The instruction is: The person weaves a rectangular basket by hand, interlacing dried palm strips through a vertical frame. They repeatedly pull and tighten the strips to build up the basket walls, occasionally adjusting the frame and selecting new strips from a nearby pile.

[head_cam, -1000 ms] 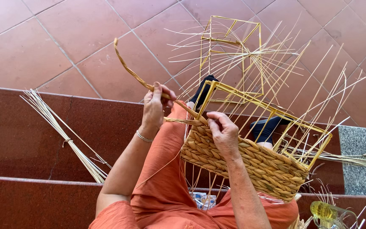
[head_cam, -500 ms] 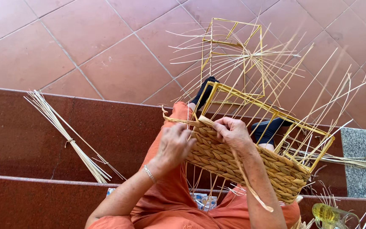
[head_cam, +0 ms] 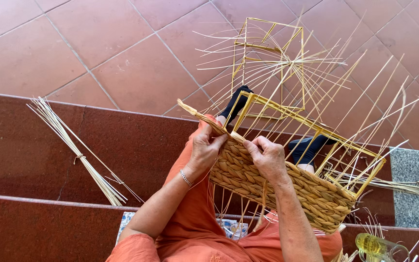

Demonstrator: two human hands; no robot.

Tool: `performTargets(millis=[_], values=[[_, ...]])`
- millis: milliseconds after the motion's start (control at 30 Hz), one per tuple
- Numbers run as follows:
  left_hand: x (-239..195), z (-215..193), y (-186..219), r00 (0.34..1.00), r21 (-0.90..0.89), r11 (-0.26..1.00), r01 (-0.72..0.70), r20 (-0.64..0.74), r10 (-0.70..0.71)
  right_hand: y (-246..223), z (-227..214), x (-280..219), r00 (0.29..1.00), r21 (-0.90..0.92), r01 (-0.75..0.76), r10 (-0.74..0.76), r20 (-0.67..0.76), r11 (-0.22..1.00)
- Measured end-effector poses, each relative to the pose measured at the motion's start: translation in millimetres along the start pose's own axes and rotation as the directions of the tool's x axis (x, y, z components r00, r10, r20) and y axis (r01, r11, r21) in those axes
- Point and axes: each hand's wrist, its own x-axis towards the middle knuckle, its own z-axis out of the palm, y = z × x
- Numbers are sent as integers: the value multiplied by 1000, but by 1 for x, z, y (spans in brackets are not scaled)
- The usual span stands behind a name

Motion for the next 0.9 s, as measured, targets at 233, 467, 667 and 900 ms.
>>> performTargets(millis=[233, 467, 667, 900], values=[[8, 2, -32, 965, -331, 909, 254, 30, -259, 3, 3, -7, 996, 47, 54, -50, -75, 997], [33, 10, -66, 964, -370, 890, 265, 131, -233, -25, -6, -15, 957, -365, 262, -290, -25, 893], [33, 10, -55, 912, -383, 857, 345, 354, -209, -29, -17, 8, 911, -41, 403, -405, -78, 914], [37, 21, -44, 793, -473, 653, 592, 486, -367, -22, 4, 34, 994, -38, -47, 43, -102, 998]])
